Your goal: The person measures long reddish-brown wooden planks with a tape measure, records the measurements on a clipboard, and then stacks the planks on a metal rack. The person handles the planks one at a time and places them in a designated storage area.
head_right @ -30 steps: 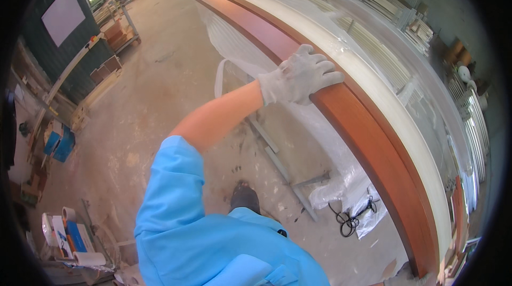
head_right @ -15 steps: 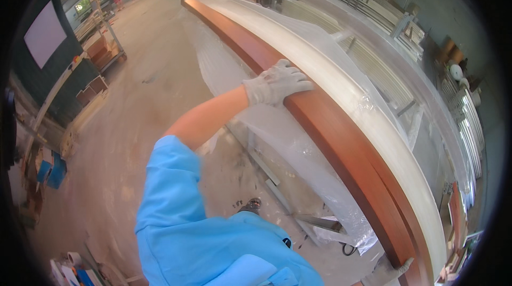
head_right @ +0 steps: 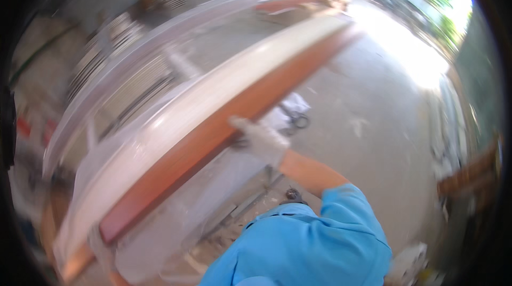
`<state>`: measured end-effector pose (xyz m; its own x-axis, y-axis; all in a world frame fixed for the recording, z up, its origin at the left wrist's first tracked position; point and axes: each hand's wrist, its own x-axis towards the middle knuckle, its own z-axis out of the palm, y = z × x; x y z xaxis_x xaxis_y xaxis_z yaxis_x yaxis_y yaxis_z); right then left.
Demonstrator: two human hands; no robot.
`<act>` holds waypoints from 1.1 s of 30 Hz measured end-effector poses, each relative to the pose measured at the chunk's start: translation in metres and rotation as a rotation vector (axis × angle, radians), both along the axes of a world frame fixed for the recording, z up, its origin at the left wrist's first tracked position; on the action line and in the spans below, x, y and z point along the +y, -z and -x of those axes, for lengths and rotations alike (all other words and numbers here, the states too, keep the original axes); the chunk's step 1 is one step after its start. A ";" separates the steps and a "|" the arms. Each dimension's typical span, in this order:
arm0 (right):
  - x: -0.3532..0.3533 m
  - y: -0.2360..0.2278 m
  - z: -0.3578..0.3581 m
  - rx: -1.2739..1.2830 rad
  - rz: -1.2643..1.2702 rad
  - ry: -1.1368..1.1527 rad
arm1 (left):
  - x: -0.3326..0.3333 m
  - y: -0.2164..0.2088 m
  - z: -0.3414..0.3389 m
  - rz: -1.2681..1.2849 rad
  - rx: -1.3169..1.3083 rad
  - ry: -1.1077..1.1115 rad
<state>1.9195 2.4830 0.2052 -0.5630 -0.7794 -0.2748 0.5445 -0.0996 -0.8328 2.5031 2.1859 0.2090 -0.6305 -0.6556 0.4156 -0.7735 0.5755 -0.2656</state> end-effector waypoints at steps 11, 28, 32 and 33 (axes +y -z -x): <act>-0.001 -0.003 0.013 0.246 -0.341 -0.077 | 0.004 -0.042 0.008 -0.251 0.023 0.084; -0.078 -0.077 0.074 1.911 -0.162 -0.983 | 0.120 0.052 0.107 -0.033 1.808 -0.059; -0.084 -0.085 0.073 1.916 -0.233 -1.056 | 0.159 0.078 0.252 -0.869 2.324 -0.068; -0.084 -0.085 0.073 1.946 -0.159 -1.058 | 0.163 0.067 0.273 -0.868 2.352 0.041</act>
<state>1.8467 2.3995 0.2897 0.3470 -0.9276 -0.1387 -0.9237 -0.3124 -0.2218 2.2299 2.3490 0.1419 0.2077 -0.9737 -0.0940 0.6537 0.0666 0.7538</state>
